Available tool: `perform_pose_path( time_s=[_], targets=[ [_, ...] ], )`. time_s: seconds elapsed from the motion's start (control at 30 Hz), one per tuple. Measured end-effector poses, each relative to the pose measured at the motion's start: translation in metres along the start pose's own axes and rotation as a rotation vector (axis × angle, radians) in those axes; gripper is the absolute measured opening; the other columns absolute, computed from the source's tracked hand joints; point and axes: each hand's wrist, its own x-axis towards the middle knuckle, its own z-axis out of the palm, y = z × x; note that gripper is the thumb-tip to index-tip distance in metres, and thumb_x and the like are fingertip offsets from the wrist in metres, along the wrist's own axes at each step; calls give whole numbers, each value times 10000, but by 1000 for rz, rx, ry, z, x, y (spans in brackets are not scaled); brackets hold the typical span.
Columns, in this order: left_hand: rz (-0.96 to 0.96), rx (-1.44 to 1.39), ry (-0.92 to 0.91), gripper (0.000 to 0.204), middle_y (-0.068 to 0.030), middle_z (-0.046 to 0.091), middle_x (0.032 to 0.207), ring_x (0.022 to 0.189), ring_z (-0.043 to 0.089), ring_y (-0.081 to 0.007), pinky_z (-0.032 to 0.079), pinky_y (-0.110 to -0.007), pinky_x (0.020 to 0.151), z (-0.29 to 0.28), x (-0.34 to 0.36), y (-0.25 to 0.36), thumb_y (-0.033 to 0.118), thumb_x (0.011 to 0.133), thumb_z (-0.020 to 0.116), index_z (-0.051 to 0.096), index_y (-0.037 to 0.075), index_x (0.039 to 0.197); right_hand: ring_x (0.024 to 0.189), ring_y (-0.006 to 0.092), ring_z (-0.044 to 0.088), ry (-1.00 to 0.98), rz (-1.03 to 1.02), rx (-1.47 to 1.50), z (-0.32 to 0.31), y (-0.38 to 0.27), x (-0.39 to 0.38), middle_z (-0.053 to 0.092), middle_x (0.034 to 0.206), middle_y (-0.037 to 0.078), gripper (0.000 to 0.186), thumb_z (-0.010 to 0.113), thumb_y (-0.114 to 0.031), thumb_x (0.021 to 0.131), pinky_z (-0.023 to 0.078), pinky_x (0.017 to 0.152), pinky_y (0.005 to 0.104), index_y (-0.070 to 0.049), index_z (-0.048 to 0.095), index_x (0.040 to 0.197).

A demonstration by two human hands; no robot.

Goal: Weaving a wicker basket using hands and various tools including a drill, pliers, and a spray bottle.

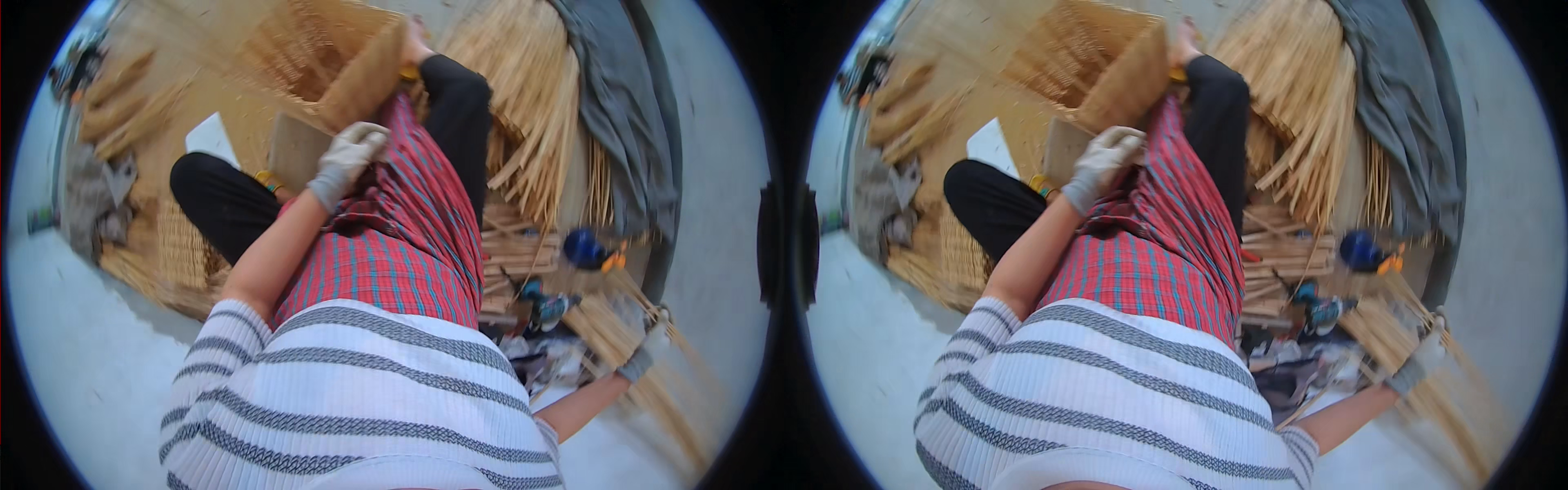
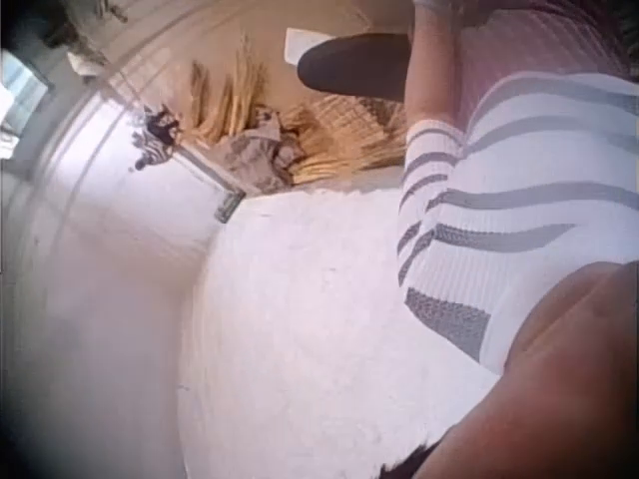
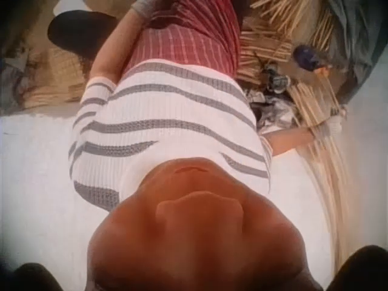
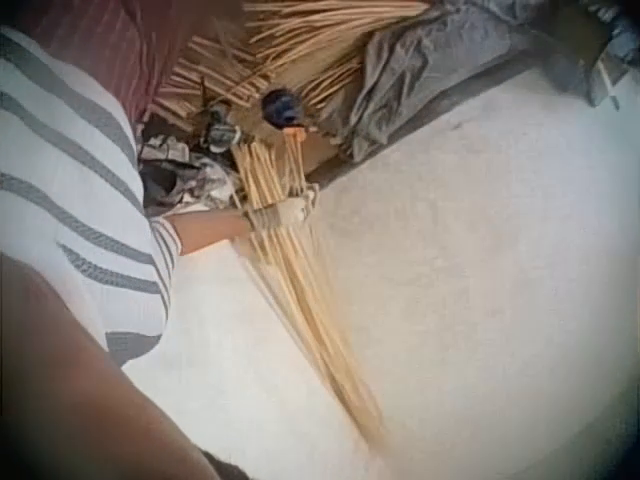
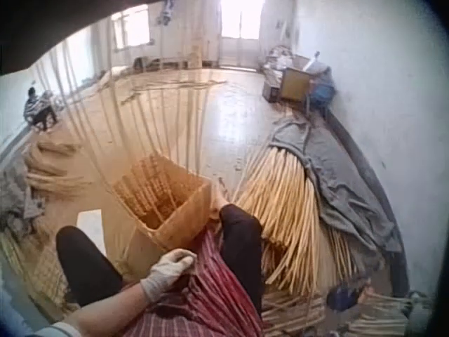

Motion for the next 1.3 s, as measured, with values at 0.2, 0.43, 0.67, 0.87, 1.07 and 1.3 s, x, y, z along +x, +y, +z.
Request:
perform_pose_path(
  time_s=[0.2, 0.43, 0.67, 0.87, 1.07, 1.3],
  targets=[
    [46, -571, -492, 512, -55, 649, 1107, 905, 657, -164, 565, -325, 746, 21, -26, -8, 452, 957, 613, 558, 76, 1300, 1070, 196, 639, -748, -644, 170, 257, -187, -175, 641, 1259, 96, 350, 585, -239, 975, 510, 931, 314, -19, 615, 1246],
    [182, -1430, -244, 421, -105, 682, 1080, 952, 674, -241, 552, -448, 910, -34, -19, -5, 343, 1035, 496, 551, 7, 1282, 1034, 216, 665, -1401, -1134, -93, 404, -231, -302, 645, 1216, 188, 321, 628, -7, 921, 537, 882, 324, -27, 637, 1241],
    [48, -1274, -232, 456, -55, 624, 1248, 1105, 628, -210, 540, -393, 953, -27, -3, 8, 372, 1040, 484, 525, 76, 1384, 758, 51, 589, -1595, -188, -503, 506, -284, -323, 664, 920, 9, 306, 573, -253, 1015, 465, 641, 192, 7, 638, 1162],
    [-218, -1530, -167, 425, -84, 618, 1242, 1090, 644, -230, 539, -384, 958, -44, -2, 5, 322, 1048, 477, 518, 38, 1362, 596, 49, 537, -1580, -66, -750, 541, -316, -332, 610, 739, -7, 280, 583, -246, 1005, 436, 527, 207, 23, 652, 1048],
    [-199, -1729, -58, 306, -8, 645, 928, 848, 670, -172, 604, -330, 796, -41, 7, 2, 292, 1034, 524, 631, 52, 1190, 438, 26, 378, -1540, 92, -912, 560, -332, -337, 468, 590, -58, 285, 561, -276, 1001, 288, 397, 193, -6, 653, 1015],
    [-258, -1775, -29, 289, -7, 615, 790, 745, 672, -194, 611, -363, 712, -38, 8, 3, 277, 1042, 508, 630, 19, 1088, 388, 22, 339, -1473, 86, -1022, 567, -341, -347, 446, 545, -64, 226, 538, -229, 1000, 238, 352, 194, -54, 622, 885]
  ],
)
